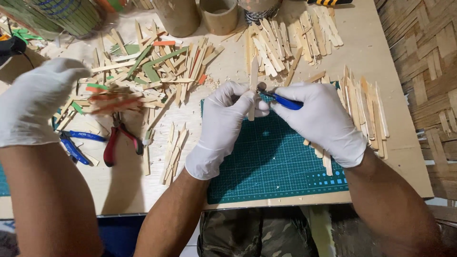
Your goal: Trimming and shaping small wooden sticks using pliers on a workshop table
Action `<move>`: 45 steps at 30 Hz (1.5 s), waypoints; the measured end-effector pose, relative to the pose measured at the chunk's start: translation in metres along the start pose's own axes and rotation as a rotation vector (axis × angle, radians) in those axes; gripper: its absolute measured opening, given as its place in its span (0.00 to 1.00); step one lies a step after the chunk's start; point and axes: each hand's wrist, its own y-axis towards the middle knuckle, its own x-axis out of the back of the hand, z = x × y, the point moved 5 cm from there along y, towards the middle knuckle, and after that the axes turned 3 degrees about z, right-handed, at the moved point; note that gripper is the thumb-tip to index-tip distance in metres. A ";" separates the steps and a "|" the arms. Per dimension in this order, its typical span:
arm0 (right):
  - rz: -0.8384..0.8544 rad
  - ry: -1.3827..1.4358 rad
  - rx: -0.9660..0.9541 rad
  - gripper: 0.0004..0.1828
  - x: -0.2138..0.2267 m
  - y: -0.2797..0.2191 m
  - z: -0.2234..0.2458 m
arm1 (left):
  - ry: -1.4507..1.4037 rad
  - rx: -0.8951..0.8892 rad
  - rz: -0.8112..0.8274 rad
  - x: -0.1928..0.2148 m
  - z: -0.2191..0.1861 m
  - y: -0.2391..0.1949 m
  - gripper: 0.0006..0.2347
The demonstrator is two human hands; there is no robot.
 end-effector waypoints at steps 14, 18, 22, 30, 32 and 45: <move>-0.005 0.011 0.013 0.14 -0.006 0.001 -0.003 | 0.060 -0.003 0.003 0.007 0.005 0.005 0.02; -0.014 -0.020 0.009 0.12 -0.009 -0.001 -0.010 | 0.059 -0.004 -0.014 0.009 0.009 0.006 0.02; -0.024 -0.017 0.003 0.12 -0.006 -0.001 0.000 | 0.074 0.009 -0.005 0.008 0.005 0.005 0.03; -0.049 -0.074 0.010 0.09 -0.008 0.001 -0.006 | 0.086 0.059 -0.022 0.002 -0.005 0.001 0.02; -0.066 -0.088 0.009 0.09 -0.010 0.002 -0.007 | 0.099 0.058 -0.014 0.003 -0.007 0.003 0.02; -0.175 -0.335 0.169 0.04 -0.015 0.003 -0.010 | 0.016 0.065 -0.029 0.005 -0.004 0.001 0.01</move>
